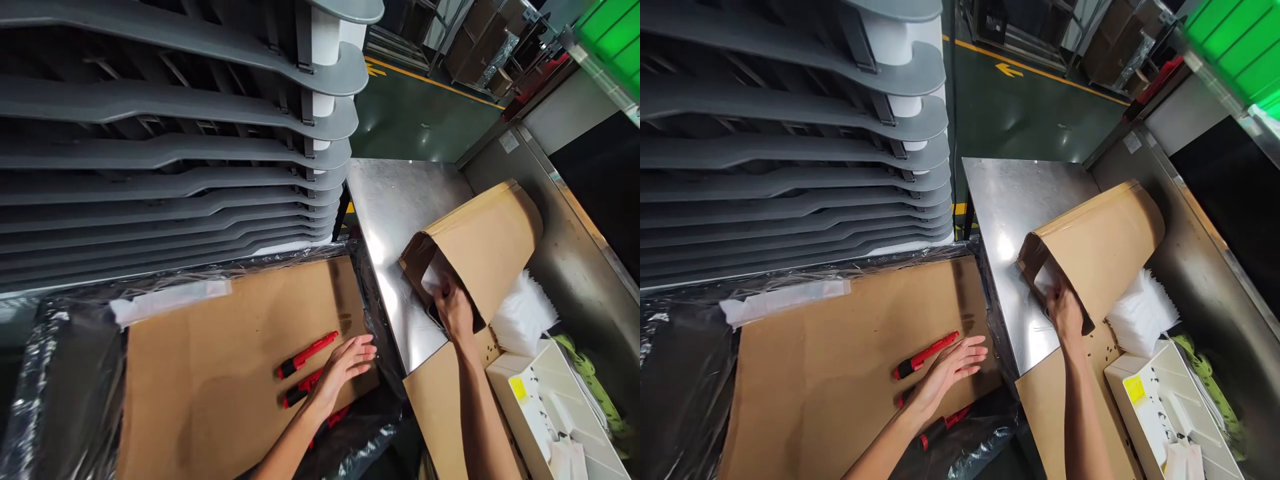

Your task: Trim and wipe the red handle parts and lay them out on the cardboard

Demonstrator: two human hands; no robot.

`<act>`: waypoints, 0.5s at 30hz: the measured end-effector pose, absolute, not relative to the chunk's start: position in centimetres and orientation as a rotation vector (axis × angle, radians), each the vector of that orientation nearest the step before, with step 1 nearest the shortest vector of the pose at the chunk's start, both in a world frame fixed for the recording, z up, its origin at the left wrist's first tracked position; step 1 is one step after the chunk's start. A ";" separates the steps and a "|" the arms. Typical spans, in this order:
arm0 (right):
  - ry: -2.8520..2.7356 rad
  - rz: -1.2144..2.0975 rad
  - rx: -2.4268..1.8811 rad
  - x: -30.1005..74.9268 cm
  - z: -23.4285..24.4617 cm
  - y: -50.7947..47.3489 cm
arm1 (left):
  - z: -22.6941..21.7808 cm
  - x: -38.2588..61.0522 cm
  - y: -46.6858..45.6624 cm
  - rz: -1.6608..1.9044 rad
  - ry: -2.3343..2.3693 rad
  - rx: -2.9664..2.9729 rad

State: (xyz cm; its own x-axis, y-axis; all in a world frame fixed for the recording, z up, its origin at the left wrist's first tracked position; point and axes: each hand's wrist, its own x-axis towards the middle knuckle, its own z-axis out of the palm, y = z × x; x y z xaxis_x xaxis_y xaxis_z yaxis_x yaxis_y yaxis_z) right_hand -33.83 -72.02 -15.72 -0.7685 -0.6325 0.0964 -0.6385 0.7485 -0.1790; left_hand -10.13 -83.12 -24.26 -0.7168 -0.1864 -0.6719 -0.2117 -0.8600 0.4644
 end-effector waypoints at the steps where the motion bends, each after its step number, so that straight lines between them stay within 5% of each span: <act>1: -2.908 0.308 1.133 -32.3 -15.4 -71.4 | -23.9 -10.8 -83.1 2.770 0.757 -1.090; 7: -3.103 0.228 1.791 -21.9 -14.8 -66.1 | -23.6 -10.7 -79.8 2.608 0.417 -0.936; 12: -3.531 0.665 1.664 -18.1 -16.7 -64.6 | -25.8 -3.2 -74.7 2.462 0.263 -1.211; 15: -3.701 0.611 1.438 -16.0 -20.1 -68.3 | -26.9 1.9 -72.2 2.388 0.122 -1.333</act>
State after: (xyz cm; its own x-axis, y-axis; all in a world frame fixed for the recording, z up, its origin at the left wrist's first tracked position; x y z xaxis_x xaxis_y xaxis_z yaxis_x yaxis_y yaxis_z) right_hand -15.98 -68.28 -20.14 -0.4303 -0.6577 -0.6183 -0.4240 0.7519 -0.5048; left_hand 1.94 -72.18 -26.87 -0.4645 0.3015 -0.8327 -0.3848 -0.9156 -0.1169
